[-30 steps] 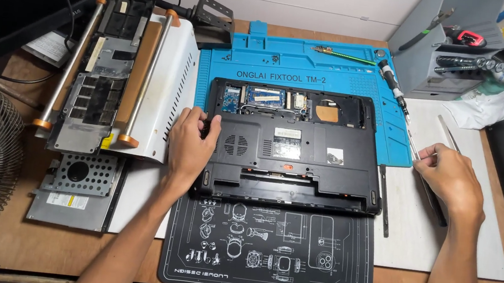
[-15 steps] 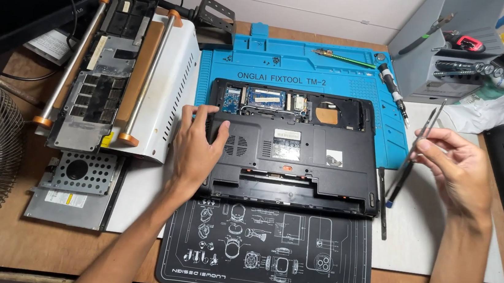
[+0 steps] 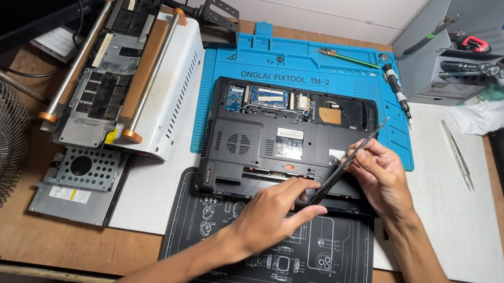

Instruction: Disassembling a laptop by removing the keyboard, flipping the device, and unscrewing the bottom casing to access internal components.

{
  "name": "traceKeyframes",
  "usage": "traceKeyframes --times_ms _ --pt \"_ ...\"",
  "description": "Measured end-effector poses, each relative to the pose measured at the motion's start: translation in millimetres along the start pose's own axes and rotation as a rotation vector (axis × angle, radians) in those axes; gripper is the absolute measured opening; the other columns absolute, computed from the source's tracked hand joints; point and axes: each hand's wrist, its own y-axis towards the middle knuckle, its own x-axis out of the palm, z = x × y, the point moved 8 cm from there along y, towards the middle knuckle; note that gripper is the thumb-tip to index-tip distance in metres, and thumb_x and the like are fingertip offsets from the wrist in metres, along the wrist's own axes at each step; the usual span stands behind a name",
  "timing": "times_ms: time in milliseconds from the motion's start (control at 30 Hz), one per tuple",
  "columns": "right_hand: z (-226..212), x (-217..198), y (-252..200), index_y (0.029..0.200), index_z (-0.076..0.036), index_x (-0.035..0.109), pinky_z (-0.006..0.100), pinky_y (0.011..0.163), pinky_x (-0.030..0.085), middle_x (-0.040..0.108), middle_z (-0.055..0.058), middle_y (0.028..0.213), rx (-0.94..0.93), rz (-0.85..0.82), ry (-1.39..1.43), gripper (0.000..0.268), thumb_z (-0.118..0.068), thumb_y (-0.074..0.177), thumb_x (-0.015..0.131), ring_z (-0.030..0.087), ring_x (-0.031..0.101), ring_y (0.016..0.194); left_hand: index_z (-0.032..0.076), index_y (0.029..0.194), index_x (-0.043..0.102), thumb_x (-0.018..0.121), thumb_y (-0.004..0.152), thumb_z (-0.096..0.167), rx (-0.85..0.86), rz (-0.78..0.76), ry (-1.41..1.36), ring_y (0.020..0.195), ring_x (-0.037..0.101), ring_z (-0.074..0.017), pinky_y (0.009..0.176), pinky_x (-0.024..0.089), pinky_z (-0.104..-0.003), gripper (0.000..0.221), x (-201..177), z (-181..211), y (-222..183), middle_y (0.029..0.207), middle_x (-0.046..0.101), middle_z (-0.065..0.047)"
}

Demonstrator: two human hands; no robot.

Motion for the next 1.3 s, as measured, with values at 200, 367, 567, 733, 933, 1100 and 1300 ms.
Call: traceKeyframes --times_ms 200,367,567,733,933,1100,1300 --pt "-5 23 -12 0.104 0.001 0.061 0.031 0.083 0.062 0.062 0.011 0.086 -0.008 -0.052 -0.005 0.018 -0.014 0.097 0.067 0.012 0.066 0.079 0.001 0.124 0.062 0.058 0.102 0.015 -0.069 -0.038 -0.017 0.065 0.069 -0.0269 0.057 0.055 -0.036 0.026 16 -17 -6 0.079 0.067 -0.014" --pt "-9 26 -14 0.105 0.004 0.059 0.034 0.083 0.062 0.062 0.015 0.088 -0.024 -0.070 -0.011 0.020 -0.011 0.095 0.068 0.016 0.067 0.081 0.002 0.117 0.065 0.053 0.102 0.009 -0.062 -0.054 0.013 0.073 0.073 -0.0313 0.059 0.057 -0.036 0.020 11 -23 -1 0.084 0.069 -0.016" --pt "-16 23 -18 0.102 0.005 0.058 0.034 0.081 0.062 0.061 0.018 0.087 -0.065 -0.107 -0.038 0.018 -0.008 0.094 0.068 0.020 0.068 0.082 -0.001 0.112 0.061 0.053 0.096 -0.001 0.124 -0.016 0.333 0.067 0.067 -0.0333 0.058 0.055 -0.037 0.018 5 -17 2 0.080 0.061 -0.015" --pt "-20 22 -18 0.101 0.007 0.058 0.034 0.081 0.062 0.061 0.018 0.086 -0.072 -0.123 -0.056 0.019 -0.008 0.094 0.067 0.019 0.068 0.080 0.000 0.114 0.056 0.075 0.075 -0.003 0.305 0.001 0.733 0.071 0.064 -0.0237 0.068 0.054 -0.031 0.043 11 -28 2 0.083 0.055 -0.008" --pt "-25 17 -18 0.102 0.007 0.058 0.034 0.079 0.064 0.061 0.017 0.086 -0.068 -0.108 -0.027 0.019 -0.009 0.094 0.066 0.020 0.068 0.078 -0.001 0.110 0.058 0.066 0.083 -0.007 0.361 0.071 0.943 0.068 0.060 -0.0212 0.066 0.051 -0.029 0.029 4 -17 5 0.080 0.052 -0.006" --pt "-43 -9 -11 0.104 -0.002 0.061 0.030 0.082 0.057 0.063 0.009 0.099 -0.094 -0.083 0.108 0.013 -0.011 0.098 0.066 0.016 0.060 0.082 -0.004 0.113 0.064 0.061 0.090 -0.014 0.369 0.079 0.999 0.070 0.060 -0.0161 0.061 0.052 -0.029 0.025 -1 -5 10 0.085 0.061 -0.008" --pt "-85 -65 -5 0.113 -0.019 0.061 0.016 0.075 0.044 0.056 -0.006 0.097 -0.181 0.183 0.339 0.012 -0.020 0.102 0.067 0.004 0.051 0.081 0.003 0.095 0.055 0.054 0.077 -0.027 0.278 0.040 0.906 0.065 0.053 -0.0187 0.057 0.049 -0.034 0.035 -7 -18 16 0.081 0.054 -0.007"
